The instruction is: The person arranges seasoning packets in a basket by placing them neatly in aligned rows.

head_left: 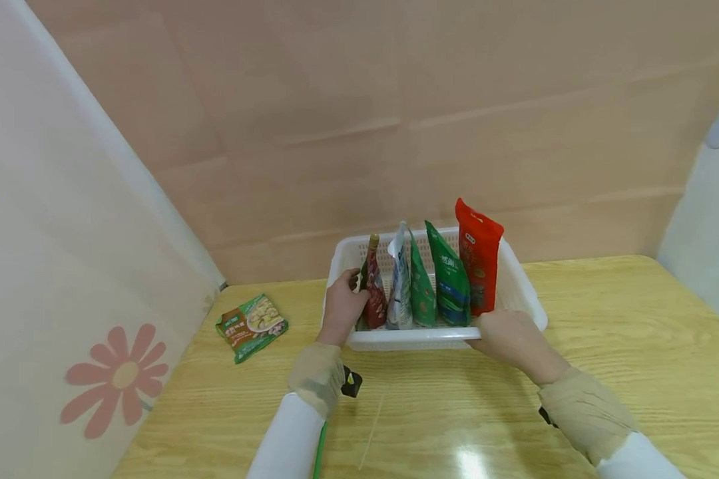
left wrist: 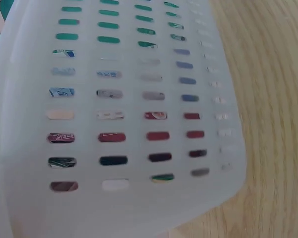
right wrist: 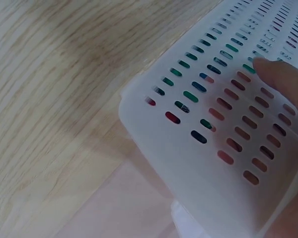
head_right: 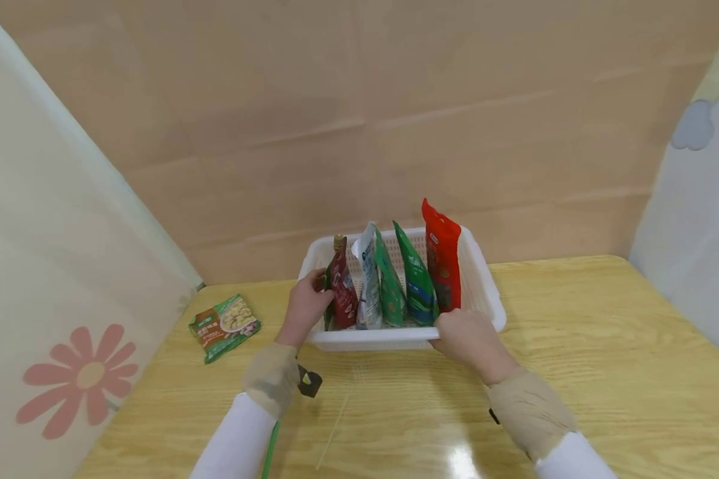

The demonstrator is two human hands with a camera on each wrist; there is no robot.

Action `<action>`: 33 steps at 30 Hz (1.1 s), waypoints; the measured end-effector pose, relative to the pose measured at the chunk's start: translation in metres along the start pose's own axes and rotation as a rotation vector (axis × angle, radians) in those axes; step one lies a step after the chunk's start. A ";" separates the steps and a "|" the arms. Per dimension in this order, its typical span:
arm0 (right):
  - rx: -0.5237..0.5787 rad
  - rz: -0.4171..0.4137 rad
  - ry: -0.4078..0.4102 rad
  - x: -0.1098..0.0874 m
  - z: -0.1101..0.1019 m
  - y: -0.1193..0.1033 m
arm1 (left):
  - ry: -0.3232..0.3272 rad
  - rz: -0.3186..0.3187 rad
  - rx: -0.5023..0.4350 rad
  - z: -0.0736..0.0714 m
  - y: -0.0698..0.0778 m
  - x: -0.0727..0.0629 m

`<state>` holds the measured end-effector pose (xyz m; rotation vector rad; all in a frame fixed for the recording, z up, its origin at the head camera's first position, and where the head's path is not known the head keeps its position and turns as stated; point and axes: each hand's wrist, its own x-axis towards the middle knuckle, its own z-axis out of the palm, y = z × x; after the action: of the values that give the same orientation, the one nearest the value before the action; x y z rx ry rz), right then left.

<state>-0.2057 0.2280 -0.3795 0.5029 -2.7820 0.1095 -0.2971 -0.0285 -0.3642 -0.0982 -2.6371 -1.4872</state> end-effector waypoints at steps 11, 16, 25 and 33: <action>0.020 0.033 -0.037 0.000 -0.001 0.000 | -0.088 -0.023 0.081 -0.004 0.004 -0.008; 0.030 0.033 -0.040 0.000 0.001 0.001 | -0.110 -0.041 0.065 -0.006 0.001 -0.010; 0.033 0.053 -0.076 0.000 0.000 -0.001 | -0.079 -0.042 0.040 -0.010 0.001 -0.018; 0.041 0.029 -0.054 0.000 0.001 0.000 | -0.101 -0.050 -0.055 -0.019 -0.002 -0.027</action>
<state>-0.2064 0.2278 -0.3807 0.4822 -2.8457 0.1619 -0.2697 -0.0457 -0.3597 -0.1162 -2.6962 -1.6123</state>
